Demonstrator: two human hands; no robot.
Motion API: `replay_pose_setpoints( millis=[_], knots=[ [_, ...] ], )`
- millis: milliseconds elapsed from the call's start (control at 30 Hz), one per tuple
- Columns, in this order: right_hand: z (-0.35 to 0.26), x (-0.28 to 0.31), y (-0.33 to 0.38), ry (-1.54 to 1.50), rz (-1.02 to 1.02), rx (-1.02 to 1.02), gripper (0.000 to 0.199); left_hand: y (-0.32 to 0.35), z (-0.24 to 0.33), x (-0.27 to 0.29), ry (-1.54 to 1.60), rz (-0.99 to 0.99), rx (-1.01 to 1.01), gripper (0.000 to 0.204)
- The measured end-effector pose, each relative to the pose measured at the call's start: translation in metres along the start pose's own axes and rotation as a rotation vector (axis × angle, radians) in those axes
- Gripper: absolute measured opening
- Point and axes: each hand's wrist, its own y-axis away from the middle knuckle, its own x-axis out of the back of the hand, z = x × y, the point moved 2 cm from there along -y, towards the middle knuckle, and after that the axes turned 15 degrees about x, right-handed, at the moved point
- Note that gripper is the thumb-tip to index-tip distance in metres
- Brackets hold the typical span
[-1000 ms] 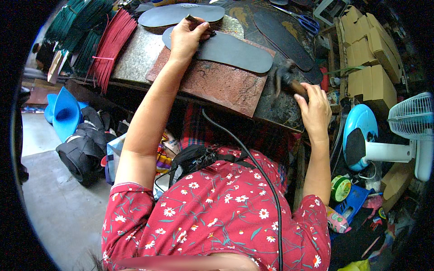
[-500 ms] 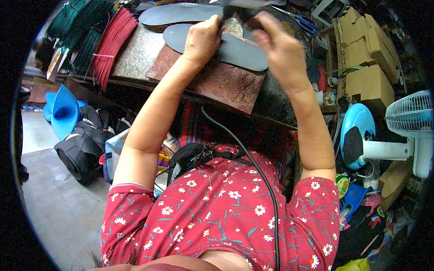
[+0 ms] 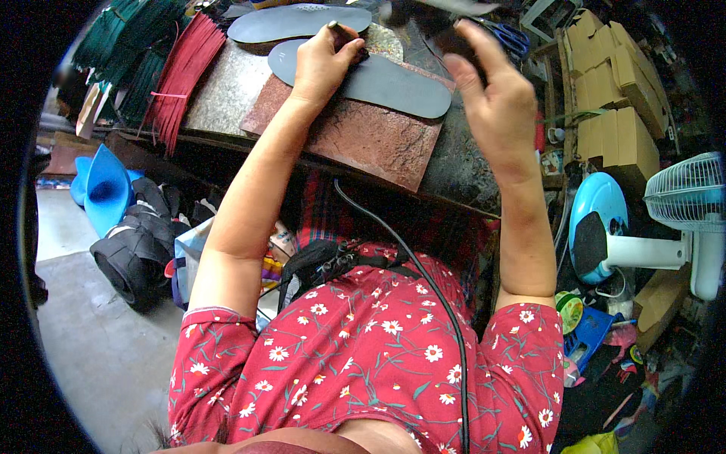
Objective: The person repeatedly strikes a dark shoe insole with a hammer while holding it on a wooden block. The person flips the insole and continues hammering along its edges and surface.
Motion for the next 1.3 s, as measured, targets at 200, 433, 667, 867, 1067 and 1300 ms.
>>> replay_pose_setpoints(
  millis=[200, 433, 667, 867, 1067, 1300],
  knots=[
    [0.008, -0.026, 0.007, 0.064, -0.135, -0.008, 0.041, 0.012, 0.020, -0.016, -0.293, 0.019, -0.302, 0.018],
    [0.040, -0.024, 0.050, 0.278, -0.323, -0.228, 0.036, 0.000, -0.009, -0.014, 0.497, -0.093, 0.347, 0.014],
    [0.000, 0.011, 0.010, -0.037, 0.120, -0.015, 0.038, 0.011, 0.012, -0.011, -0.001, -0.017, -0.064, 0.019],
    [0.012, -0.011, 0.027, 0.035, -0.154, -0.122, 0.040, 0.018, 0.026, -0.023, -0.302, 0.012, -0.299, 0.015],
    [0.040, -0.015, 0.058, 0.239, -0.290, -0.327, 0.037, 0.005, 0.000, -0.018, 0.490, -0.193, 0.380, 0.019],
    [-0.007, 0.024, 0.015, -0.060, 0.085, -0.093, 0.042, 0.013, 0.018, -0.019, -0.068, -0.014, -0.096, 0.020]
  ],
)
